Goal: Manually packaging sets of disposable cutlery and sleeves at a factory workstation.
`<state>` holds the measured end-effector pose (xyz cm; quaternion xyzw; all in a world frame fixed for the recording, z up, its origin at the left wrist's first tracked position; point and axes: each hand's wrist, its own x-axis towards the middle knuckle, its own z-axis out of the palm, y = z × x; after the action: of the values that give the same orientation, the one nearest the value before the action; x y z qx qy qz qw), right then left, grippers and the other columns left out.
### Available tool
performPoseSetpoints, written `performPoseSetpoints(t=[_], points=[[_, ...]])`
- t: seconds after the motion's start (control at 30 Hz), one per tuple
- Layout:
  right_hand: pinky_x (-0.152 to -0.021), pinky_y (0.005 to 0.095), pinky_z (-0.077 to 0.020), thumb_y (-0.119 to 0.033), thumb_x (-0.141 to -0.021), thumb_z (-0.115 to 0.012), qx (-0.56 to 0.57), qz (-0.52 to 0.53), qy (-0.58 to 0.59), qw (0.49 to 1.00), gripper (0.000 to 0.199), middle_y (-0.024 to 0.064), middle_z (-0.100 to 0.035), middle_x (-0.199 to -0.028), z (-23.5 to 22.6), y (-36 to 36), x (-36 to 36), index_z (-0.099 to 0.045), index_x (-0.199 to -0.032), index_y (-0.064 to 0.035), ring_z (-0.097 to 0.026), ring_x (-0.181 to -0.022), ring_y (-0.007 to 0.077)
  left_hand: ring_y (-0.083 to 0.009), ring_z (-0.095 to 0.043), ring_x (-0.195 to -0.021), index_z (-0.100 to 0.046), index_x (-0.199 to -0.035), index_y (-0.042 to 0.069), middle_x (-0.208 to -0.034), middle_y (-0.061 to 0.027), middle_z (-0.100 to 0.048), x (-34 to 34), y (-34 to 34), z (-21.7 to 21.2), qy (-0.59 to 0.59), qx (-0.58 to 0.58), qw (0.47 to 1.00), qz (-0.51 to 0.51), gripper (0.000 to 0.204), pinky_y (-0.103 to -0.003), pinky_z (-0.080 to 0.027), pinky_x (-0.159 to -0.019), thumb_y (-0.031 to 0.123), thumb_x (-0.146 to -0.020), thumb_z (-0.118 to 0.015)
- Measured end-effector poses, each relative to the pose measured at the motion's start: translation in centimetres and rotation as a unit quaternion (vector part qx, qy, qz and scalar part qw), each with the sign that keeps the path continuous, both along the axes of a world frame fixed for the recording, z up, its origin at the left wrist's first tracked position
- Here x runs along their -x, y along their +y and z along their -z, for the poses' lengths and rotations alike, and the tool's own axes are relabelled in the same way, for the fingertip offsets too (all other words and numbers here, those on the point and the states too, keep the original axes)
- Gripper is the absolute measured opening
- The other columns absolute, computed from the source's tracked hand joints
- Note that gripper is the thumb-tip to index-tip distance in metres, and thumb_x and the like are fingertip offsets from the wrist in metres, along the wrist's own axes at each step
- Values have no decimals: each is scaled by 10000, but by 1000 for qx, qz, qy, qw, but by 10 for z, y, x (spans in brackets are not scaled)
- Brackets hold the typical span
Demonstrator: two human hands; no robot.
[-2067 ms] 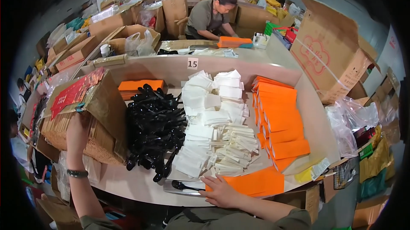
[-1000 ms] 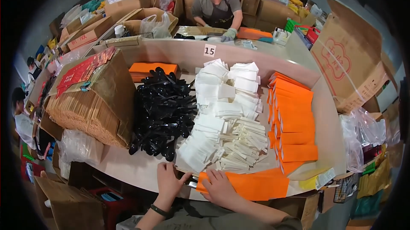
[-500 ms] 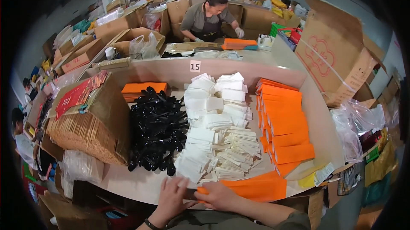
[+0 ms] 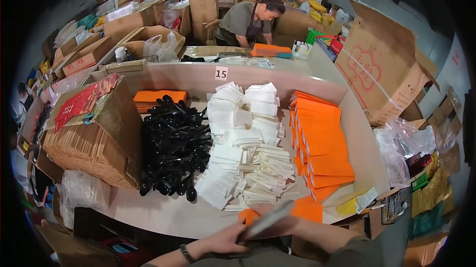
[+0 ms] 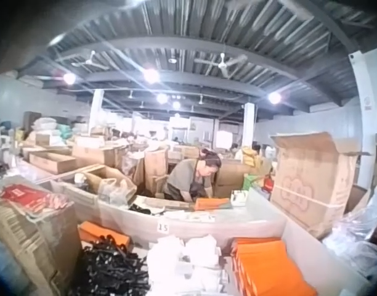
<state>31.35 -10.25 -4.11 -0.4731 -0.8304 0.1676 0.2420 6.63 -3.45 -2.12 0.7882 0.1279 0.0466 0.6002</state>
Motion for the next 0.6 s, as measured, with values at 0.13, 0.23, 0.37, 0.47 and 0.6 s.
performPoseSetpoints(t=[0.13,0.23,0.37,0.47,0.6], points=[[-856,439,-473,-403,-790,-732,-168,62,-75,981,391,208,-581,-996,14,12,30,-654,-851,-24,-571,-1005,396,-276,-611,-938,-552,-1095,14,-1017,-155,-609,5,4,-14,158,75,982,-77,453,-369,-495,-837,217,-742,-752],[-679,455,-511,-396,-899,-634,30,185,-112,976,364,158,-643,-833,-40,0,44,-656,-783,-52,-642,-798,342,-320,-647,-796,-568,-961,41,-855,-153,-645,45,5,15,223,-109,910,-331,382,-416,-519,-710,259,-712,-759],[-558,480,-501,-358,-901,-643,168,270,-136,938,331,174,-641,-671,-30,7,57,-642,-802,-41,-646,-626,369,-387,-626,-912,-562,-1176,47,-981,-175,-627,63,5,31,161,-253,891,-341,588,-437,-517,-766,241,-680,-812],[-575,479,-507,-298,-908,-614,205,285,-106,930,283,175,-649,-692,-29,14,60,-637,-802,-37,-653,-653,370,-390,-622,-955,-556,-1197,46,-1031,-171,-624,61,-3,18,166,-229,903,-323,617,-436,-513,-796,179,-655,-821],[-576,471,-499,-211,-867,-610,219,272,-82,933,188,163,-636,-672,-24,16,58,-636,-788,-43,-648,-646,350,-374,-629,-926,-553,-1251,78,-1012,-156,-628,79,5,9,185,-239,912,-277,656,-437,-513,-769,92,-647,-810]])
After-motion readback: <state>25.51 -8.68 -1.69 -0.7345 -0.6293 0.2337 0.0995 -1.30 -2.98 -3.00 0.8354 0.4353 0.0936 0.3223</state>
